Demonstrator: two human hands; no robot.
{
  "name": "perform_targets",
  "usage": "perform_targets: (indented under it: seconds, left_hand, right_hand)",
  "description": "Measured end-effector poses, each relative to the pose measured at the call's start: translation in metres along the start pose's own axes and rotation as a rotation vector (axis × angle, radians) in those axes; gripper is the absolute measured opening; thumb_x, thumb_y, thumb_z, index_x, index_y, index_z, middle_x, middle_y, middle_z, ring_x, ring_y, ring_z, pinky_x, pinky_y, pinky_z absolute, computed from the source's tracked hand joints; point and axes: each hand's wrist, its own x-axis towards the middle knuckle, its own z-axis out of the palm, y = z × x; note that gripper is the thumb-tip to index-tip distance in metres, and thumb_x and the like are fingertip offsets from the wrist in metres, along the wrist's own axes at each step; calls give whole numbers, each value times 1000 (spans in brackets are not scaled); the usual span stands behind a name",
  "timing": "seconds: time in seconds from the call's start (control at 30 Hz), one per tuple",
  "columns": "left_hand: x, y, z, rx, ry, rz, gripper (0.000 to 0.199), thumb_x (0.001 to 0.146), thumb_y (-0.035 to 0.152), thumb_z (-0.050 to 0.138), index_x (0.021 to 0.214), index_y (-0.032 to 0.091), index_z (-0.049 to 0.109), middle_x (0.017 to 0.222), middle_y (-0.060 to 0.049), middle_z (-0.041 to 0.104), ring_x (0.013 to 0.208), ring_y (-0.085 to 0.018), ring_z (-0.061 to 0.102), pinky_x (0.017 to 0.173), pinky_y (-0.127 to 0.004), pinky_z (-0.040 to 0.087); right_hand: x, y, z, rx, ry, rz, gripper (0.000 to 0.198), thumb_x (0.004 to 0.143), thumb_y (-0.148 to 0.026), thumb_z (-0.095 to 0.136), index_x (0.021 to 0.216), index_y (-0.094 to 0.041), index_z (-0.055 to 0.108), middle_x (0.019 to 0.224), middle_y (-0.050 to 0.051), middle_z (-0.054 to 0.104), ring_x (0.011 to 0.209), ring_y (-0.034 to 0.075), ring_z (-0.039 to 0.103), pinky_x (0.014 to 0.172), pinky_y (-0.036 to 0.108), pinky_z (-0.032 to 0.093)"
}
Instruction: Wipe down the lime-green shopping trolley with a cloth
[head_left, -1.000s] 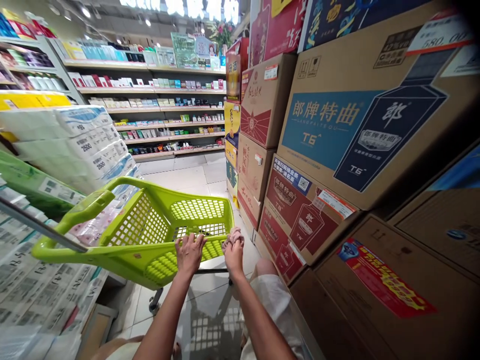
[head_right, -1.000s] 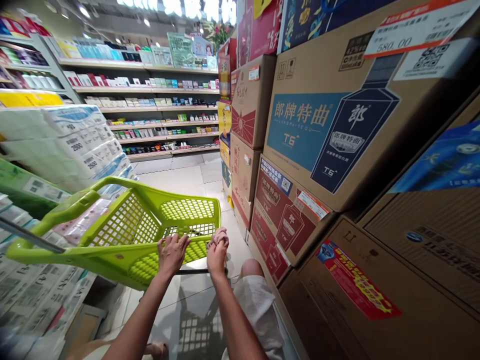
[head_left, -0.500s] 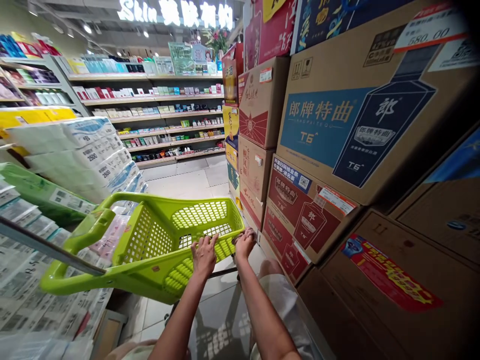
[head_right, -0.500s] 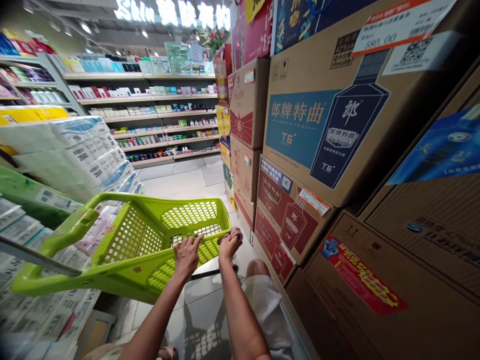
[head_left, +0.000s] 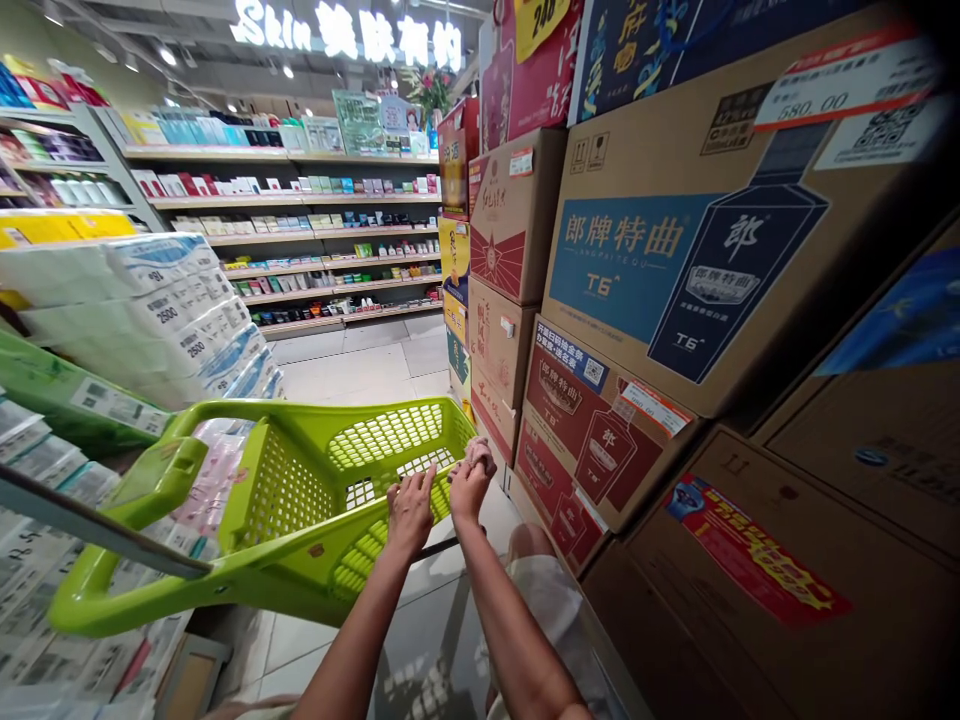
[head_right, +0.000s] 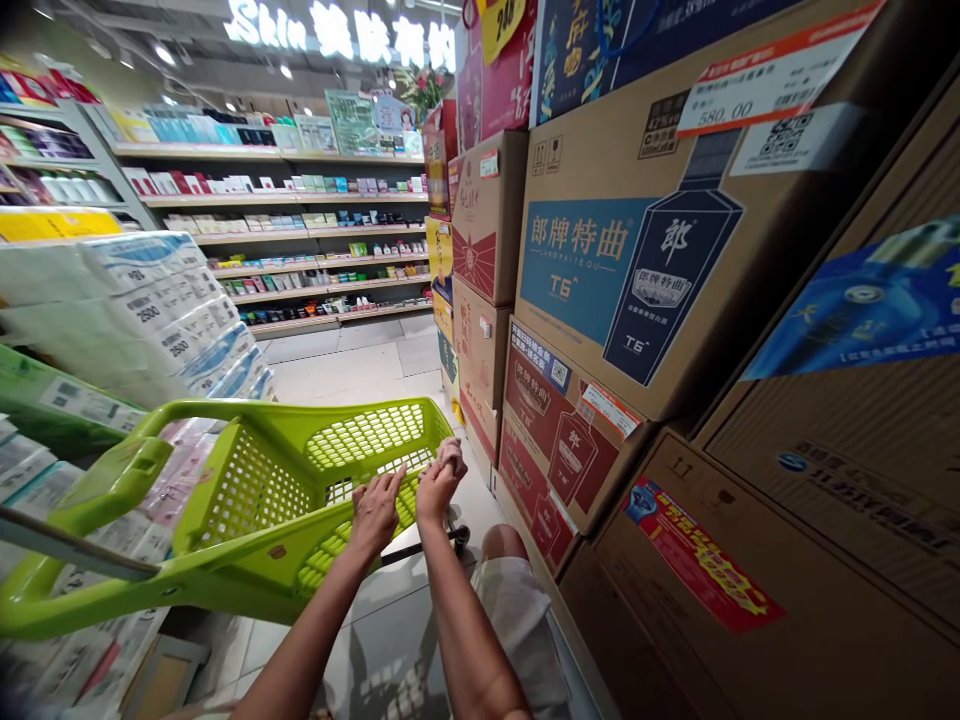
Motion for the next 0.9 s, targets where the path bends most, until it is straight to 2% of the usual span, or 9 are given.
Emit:
perform_targets:
  seconds: [0.13,0.23,0.3,0.43,0.57,0.63,0.73,0.83,0.9]
  left_hand:
    - [-8,-10,-19,46,52,-12,72,82,-2,41,147,25,58,139,-11,66,122,-23,60,104,-39,36]
    - [-22,-26,-33,182,134,-134,52,87,6,44,129,21,70,120,-14,72,113,-29,63,103,-45,36]
    - [-29,-32,-37,218,116,-149,45,88,8,45,122,20,73,107,-13,74,108,-30,64,102,-45,36]
    - [-33,-34,-36,194,100,-109,47,87,6,44,122,20,72,107,-11,75,107,-29,64,104,-43,36]
    - [-32,-35,-34,163,110,-117,47,85,5,45,120,20,73,106,-11,75,106,-29,64,105,-44,35]
    - [-32,-36,-32,139,117,-108,49,85,4,44,122,21,72,108,-11,75,108,-28,65,106,-43,35]
    - [-33,-37,-31,109,117,-112,52,87,3,41,127,20,71,110,-11,75,109,-28,65,107,-44,35]
    - [-36,-39,-31,68,116,-121,54,86,3,42,129,20,71,112,-11,76,110,-28,66,107,-44,36]
    - [-40,-42,-33,36,137,-132,57,85,1,42,131,22,70,117,-10,76,114,-27,66,107,-42,37]
  right_hand:
    - [-6,-7,-7,-29,54,44,37,93,-12,41,119,-17,66,117,17,67,111,27,61,100,39,45]
    - [-11,-10,-14,-69,-96,-71,37,87,-7,46,112,-19,69,117,11,68,107,23,61,100,35,45]
    - [-8,-9,-20,-112,-199,-125,39,83,-3,45,107,-19,71,113,10,69,101,22,61,94,33,47]
    - [6,-8,-24,-157,-171,-64,45,85,1,35,106,-15,71,117,15,67,100,24,58,86,34,47]
    - [11,-12,-27,-122,-249,-165,35,85,-3,47,100,-22,73,115,8,69,100,21,59,84,29,48]
    - [10,-16,-30,-125,-240,-172,35,87,-4,44,99,-21,73,116,10,69,96,21,60,82,30,48]
    - [3,-25,-29,-130,-227,-189,39,89,-3,39,103,-18,72,118,13,69,99,23,60,88,34,49]
    - [-7,-35,-25,-87,-323,-320,31,92,-8,48,102,-23,73,117,6,71,106,21,60,96,31,48]
    - [-11,-39,-24,-96,-296,-301,34,94,-8,43,105,-20,73,120,9,70,103,22,60,94,32,48]
